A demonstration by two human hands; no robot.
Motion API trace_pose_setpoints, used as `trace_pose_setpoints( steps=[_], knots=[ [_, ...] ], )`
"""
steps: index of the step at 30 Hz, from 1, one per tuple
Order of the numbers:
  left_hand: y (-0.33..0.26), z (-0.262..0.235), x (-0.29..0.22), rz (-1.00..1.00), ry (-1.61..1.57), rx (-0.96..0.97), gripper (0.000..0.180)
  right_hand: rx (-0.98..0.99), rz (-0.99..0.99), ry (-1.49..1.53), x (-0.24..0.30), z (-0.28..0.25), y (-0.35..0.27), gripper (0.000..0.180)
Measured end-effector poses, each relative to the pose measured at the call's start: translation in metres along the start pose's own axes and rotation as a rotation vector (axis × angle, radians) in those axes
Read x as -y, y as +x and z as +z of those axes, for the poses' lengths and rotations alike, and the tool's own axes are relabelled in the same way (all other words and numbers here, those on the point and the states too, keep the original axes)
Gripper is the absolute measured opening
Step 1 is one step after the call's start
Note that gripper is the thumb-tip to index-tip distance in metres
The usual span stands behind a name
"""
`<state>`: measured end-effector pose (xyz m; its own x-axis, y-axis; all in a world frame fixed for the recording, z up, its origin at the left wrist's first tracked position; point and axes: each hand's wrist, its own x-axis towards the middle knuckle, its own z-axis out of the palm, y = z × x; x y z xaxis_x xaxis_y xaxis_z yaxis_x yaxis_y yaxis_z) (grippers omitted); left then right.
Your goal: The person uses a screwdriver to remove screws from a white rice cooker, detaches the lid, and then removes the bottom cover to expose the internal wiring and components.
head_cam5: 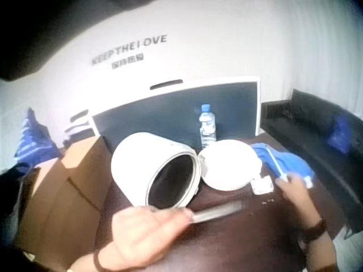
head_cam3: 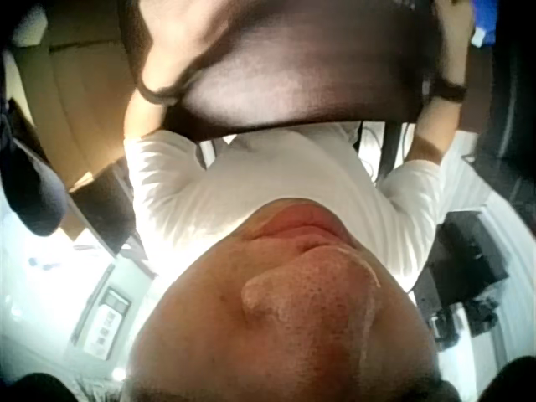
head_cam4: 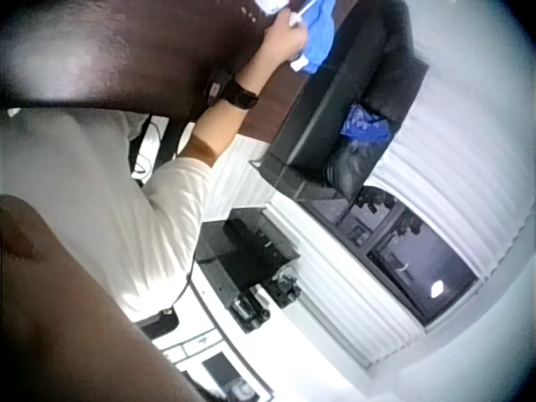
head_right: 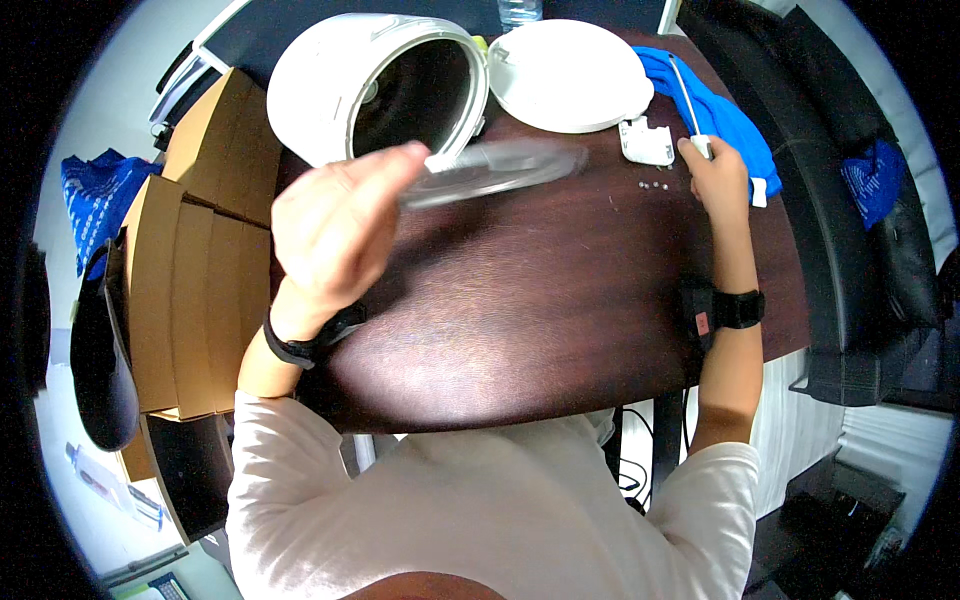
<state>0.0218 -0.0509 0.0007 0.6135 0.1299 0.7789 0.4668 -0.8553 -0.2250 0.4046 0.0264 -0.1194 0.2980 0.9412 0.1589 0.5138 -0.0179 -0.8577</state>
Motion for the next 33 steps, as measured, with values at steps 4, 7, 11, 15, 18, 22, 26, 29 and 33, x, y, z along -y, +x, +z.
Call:
trace_pose_setpoints(
  steps=[4, 7, 11, 15, 18, 22, 26, 29, 33],
  knots=[
    [-0.003, 0.009, -0.012, 0.037, 0.006, 0.017, 0.027, 0.001, -0.020, -0.027, 0.008, 0.003, -0.005, 0.025],
    [-0.007, 0.009, -0.022, 0.016, -0.036, 0.065, 0.024, 0.008, -0.034, -0.023, 0.012, 0.004, -0.009, 0.024],
    [-0.015, 0.005, -0.044, -0.149, -0.204, 0.316, 0.020, 0.048, -0.079, -0.049, 0.017, 0.007, -0.016, 0.024],
    [-0.030, 0.007, -0.067, -0.245, -0.319, 0.450, 0.024, 0.132, -0.136, -0.046, 0.034, 0.015, -0.034, 0.024],
    [-0.040, 0.010, -0.075, -0.265, -0.363, 0.550, 0.025, 0.184, -0.150, -0.114, 0.048, 0.022, -0.047, 0.026],
    [-0.048, 0.018, -0.077, -0.273, -0.408, 0.580, 0.028, 0.227, -0.248, -0.206, 0.059, 0.028, -0.062, 0.027],
    [-0.056, 0.018, -0.071, -0.375, -0.538, 0.676, 0.032, 0.280, -0.319, -0.210, 0.059, 0.036, -0.071, 0.027],
    [-0.057, 0.015, -0.056, -0.390, -0.520, 0.607, 0.029, 0.299, -0.322, -0.242, 0.063, 0.038, -0.076, 0.028],
    [-0.036, -0.007, -0.039, -0.660, -0.236, 0.544, 0.030, 0.387, -0.248, -0.256, 0.063, 0.042, -0.078, 0.028]
  ],
)
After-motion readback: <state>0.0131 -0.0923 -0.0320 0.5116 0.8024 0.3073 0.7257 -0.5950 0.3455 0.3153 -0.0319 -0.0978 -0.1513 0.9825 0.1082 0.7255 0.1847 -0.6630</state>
